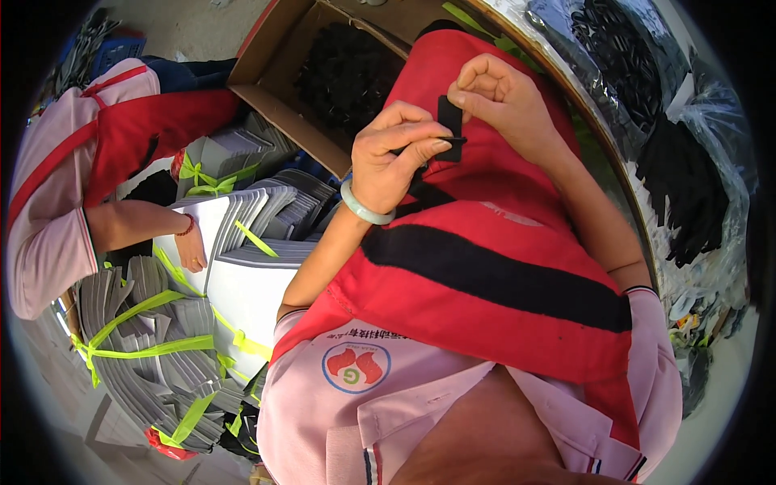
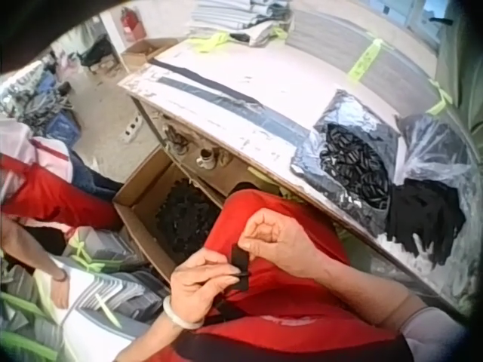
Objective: Manually sort and inspect small black plastic components at a factory workbench.
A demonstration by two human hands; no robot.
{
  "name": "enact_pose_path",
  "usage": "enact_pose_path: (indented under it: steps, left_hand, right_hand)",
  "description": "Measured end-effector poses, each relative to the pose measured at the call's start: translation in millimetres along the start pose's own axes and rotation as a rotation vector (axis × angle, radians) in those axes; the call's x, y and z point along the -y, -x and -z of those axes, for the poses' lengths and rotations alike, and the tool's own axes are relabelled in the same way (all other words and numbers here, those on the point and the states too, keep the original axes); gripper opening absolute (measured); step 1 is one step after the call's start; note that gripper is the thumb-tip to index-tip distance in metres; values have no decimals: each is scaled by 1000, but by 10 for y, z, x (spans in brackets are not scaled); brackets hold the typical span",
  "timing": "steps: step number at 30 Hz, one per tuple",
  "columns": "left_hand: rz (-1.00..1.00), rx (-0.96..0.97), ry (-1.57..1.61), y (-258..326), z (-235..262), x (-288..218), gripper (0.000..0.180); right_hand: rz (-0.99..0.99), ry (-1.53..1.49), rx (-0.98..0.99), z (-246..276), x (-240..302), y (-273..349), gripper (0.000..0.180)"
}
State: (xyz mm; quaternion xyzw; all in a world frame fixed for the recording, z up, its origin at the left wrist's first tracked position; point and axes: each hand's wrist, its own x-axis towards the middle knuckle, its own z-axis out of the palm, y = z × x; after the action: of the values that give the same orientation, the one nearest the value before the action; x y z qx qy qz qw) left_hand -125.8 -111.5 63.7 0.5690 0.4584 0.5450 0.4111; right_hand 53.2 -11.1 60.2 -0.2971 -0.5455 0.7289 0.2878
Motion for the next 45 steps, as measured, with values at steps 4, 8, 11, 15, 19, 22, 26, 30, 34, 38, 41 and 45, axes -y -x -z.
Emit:
enact_pose_path:
  steps: [4,8,11,15,19,22,26,30,34,38,41,45]
  left_hand:
    - [-88,-41,-167,20,253,-28,11]
    - [140,-707,101,-1,733,189,17]
    - [258,-680,260,14,881,374,14]
    - [195,-592,27,177,491,680,13]
    - [259,-514,215,77,181,782,18]
    - [436,-440,560,73,164,956,25]
    - [772,-194,923,136,198,788,41]
    - [714,-175,887,227,237,639,36]
    - [608,46,615,253,145,743,17]
    - [549,198,266,111,23,648,18]
    - [500,232,315,10,-90,651,23]
    - [559,220,432,1,-250,654,27]
  right_hand:
    - [67,61,-14,-140,-188,-368,17]
    - [259,406,-63,-473,-253,-658,46]
    - [181,493,-42,-348,-484,-543,33]
    - [-128,419,201,-732,-306,-290,18]
    - [-161,364,195,-634,-368,-332,8]
    - [-192,421,228,-534,-353,-327,9]
    - [-217,446,207,-264,-394,-302,12]
    - [-183,436,161,-209,-236,-282,13]
    - [-209,582,284,-167,-101,-221,13]
    - [-263,669,295,-95,32,-69,11]
    - [-20,808,26,5,314,252,14]
    - [333,1268,-712,1867,659,985,28]
